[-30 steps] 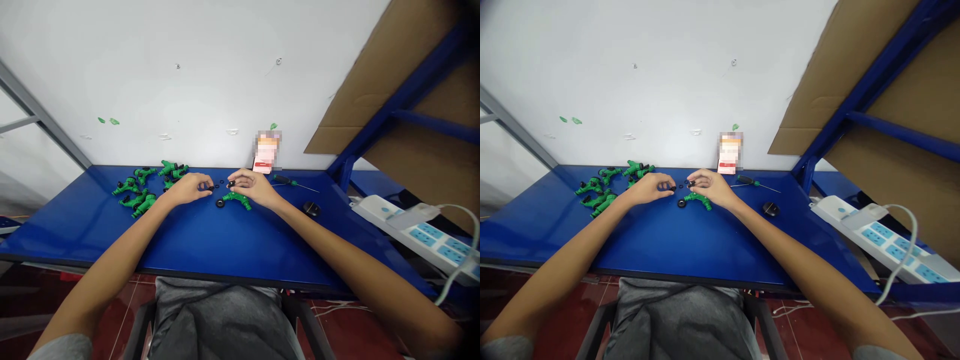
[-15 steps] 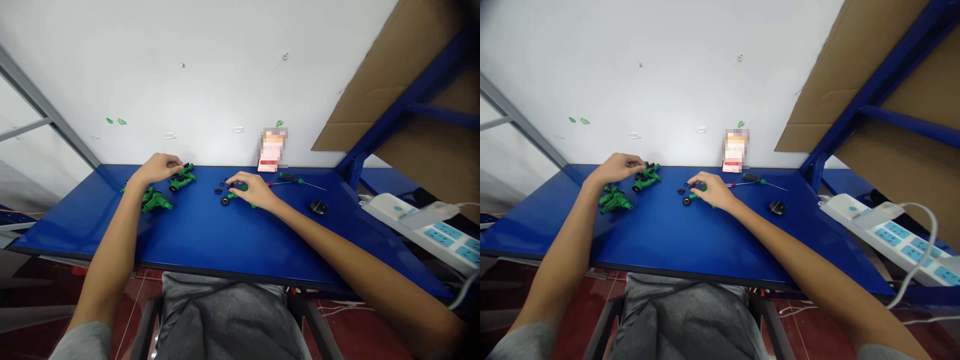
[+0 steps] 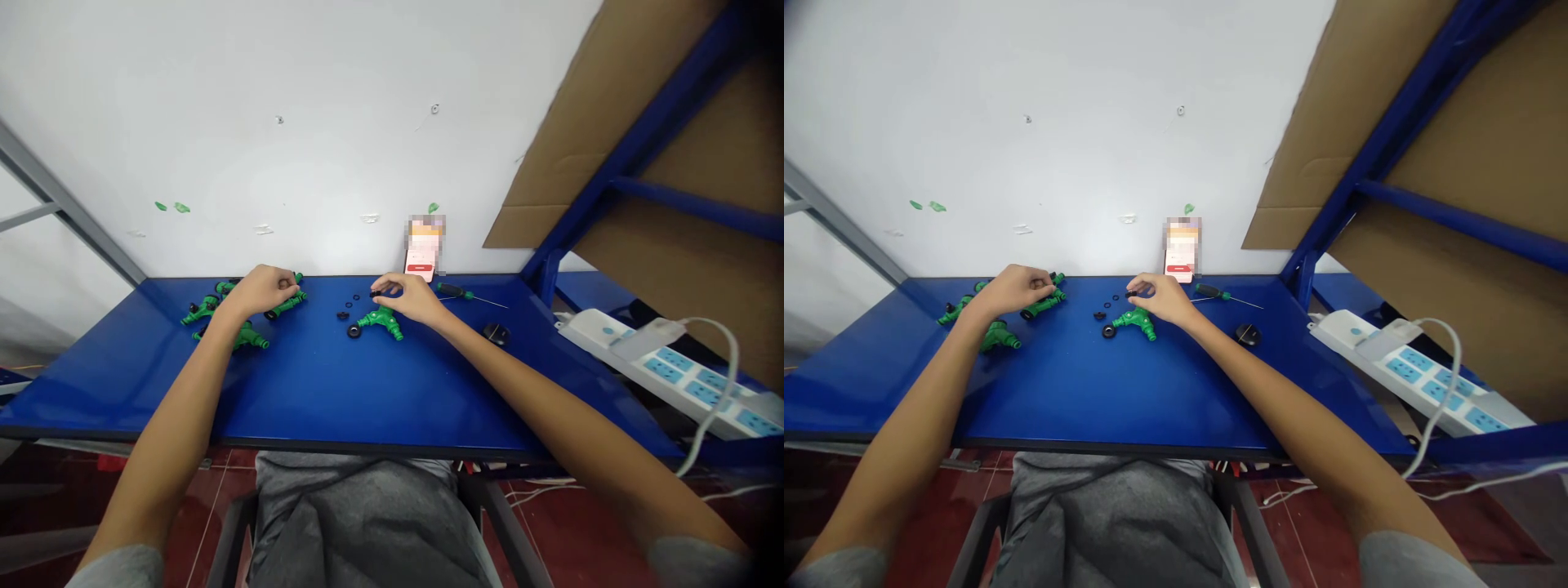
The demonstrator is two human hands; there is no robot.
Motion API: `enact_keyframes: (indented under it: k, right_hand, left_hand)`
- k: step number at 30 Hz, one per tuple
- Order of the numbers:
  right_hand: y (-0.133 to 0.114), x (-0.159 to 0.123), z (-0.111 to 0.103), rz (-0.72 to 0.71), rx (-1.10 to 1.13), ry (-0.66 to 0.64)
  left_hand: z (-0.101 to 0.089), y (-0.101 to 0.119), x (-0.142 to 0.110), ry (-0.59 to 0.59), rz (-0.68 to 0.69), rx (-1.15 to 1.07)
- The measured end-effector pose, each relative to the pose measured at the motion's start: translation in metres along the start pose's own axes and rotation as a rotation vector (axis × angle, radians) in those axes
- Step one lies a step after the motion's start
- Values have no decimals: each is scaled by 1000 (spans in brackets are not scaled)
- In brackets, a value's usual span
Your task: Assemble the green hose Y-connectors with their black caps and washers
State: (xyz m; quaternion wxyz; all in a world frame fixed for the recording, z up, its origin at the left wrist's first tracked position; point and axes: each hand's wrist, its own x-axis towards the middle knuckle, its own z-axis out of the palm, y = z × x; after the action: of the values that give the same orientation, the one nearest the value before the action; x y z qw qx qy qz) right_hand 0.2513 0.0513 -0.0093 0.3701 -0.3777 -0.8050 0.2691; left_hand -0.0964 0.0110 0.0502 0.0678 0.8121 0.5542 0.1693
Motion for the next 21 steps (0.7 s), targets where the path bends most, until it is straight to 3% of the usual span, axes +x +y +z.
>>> enact_keyframes:
  k: [6, 9, 17, 21]
  right_hand:
    - [15, 3, -40, 59, 11, 18]
    - [16, 3, -68, 19, 0, 37]
    - [14, -11, -138, 18, -59, 62]
    - [24, -22, -148, 32, -86, 55]
  left_hand:
    - [50, 43, 4, -80, 316, -80]
    - [67, 54, 3, -130, 376, -101]
    - [70, 47, 4, -139, 362, -107]
    - [70, 52, 2, -109, 326, -97]
